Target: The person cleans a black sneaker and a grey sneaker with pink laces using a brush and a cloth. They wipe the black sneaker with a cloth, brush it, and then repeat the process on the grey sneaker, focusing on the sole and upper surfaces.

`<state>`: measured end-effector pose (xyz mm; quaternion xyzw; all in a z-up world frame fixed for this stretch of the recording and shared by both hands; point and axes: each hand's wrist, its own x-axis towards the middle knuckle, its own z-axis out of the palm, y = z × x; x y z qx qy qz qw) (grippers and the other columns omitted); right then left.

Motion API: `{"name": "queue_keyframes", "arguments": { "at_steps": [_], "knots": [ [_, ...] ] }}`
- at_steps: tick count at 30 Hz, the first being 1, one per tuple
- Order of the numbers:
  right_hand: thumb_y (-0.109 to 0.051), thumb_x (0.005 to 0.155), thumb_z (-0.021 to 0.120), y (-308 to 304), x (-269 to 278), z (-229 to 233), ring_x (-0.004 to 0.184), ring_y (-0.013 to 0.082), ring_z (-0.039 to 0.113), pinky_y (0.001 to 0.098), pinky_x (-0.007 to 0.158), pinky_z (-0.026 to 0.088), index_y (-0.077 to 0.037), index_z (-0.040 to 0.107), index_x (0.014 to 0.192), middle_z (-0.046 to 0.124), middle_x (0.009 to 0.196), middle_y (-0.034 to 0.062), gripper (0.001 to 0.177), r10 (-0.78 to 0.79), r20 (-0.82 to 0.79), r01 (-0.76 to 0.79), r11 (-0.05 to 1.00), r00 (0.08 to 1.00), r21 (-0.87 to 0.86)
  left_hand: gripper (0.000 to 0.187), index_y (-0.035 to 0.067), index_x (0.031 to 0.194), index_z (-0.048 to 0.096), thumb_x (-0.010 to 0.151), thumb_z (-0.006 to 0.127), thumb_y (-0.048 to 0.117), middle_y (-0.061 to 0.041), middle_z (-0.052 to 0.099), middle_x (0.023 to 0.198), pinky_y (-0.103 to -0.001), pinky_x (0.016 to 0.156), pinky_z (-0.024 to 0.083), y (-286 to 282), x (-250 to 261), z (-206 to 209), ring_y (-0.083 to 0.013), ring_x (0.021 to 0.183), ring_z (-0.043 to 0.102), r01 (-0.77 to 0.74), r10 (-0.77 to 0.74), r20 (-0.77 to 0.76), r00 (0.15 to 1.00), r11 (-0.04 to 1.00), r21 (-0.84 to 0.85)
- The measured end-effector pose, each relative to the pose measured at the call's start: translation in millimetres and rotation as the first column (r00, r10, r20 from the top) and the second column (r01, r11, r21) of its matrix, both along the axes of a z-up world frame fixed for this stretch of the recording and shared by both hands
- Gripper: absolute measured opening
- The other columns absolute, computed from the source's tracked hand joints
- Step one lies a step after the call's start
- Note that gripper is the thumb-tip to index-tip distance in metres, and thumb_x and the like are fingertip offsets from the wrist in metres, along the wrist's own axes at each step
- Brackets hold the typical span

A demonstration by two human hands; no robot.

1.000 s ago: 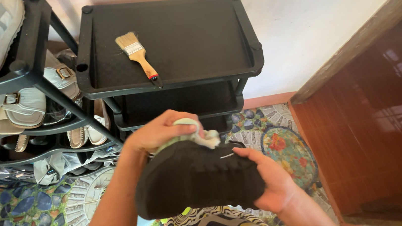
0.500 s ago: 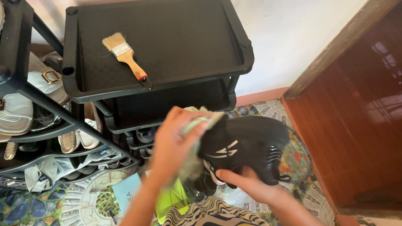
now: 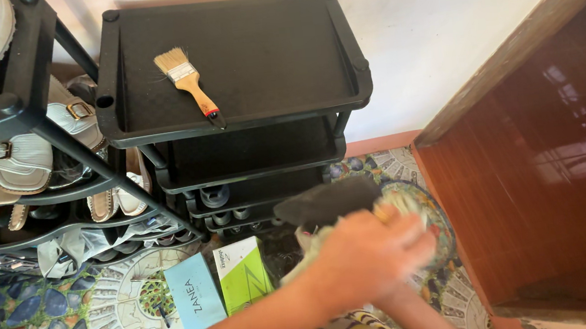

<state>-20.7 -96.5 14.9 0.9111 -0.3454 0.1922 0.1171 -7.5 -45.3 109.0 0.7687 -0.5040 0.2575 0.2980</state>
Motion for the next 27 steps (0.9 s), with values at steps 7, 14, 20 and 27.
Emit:
{"name": "queue_keyframes", "arguments": {
  "at_steps": [7, 14, 20, 27],
  "knots": [
    [-0.021, 0.103, 0.058, -121, -6, -132, 0.089, 0.0349, 0.062, 0.0371, 0.076, 0.048, -0.001, 0.068, 0.108, 0.068, 0.091, 0.0187, 0.023, 0.596, 0.189, -0.317, 0.117, 0.78, 0.941, 0.044, 0.018, 0.122, 0.067, 0.08, 0.079, 0.019, -0.004, 0.064, 0.105, -0.035, 0.073, 0.052, 17, 31, -8, -0.0241, 0.091, 0.065, -0.271, 0.229, -0.153, 0.961, 0.884, -0.382],
    [0.013, 0.064, 0.06, -118, -12, -105, 0.069, 0.0288, 0.059, 0.0397, 0.068, 0.048, -0.012, 0.071, 0.116, 0.075, 0.096, 0.007, 0.059, 0.863, 0.351, -0.889, 0.208, 0.364, 0.408, 0.046, 0.016, 0.118, 0.071, 0.074, 0.084, 0.013, -0.005, 0.061, 0.096, -0.038, 0.072, 0.052, 48, 32, -31, -0.0263, 0.086, 0.064, -0.46, 0.425, -0.179, 0.887, 0.841, -0.285],
    [0.014, 0.076, 0.063, -106, -11, -89, 0.089, 0.0299, 0.067, 0.035, 0.086, 0.052, -0.011, 0.071, 0.12, 0.074, 0.108, 0.0107, 0.051, 0.776, 0.569, -0.898, -0.01, 0.271, 0.44, 0.048, 0.018, 0.116, 0.072, 0.07, 0.084, 0.015, -0.004, 0.063, 0.094, -0.037, 0.068, 0.052, 70, 37, -47, -0.0252, 0.084, 0.064, -0.569, 0.555, -0.135, 0.821, 0.772, -0.284],
    [-0.019, 0.094, 0.071, -158, -19, -182, 0.115, 0.0253, 0.057, 0.0346, 0.102, 0.045, -0.002, 0.071, 0.126, 0.068, 0.128, 0.0194, 0.036, 0.201, 0.552, -0.491, -0.283, 0.809, 0.824, 0.019, 0.016, 0.104, 0.074, 0.089, 0.084, 0.02, -0.005, 0.073, 0.1, -0.034, 0.075, 0.056, 140, 79, -106, -0.0248, 0.087, 0.071, -0.798, 0.665, -0.462, 0.587, 0.57, -0.193]
  ]
}}
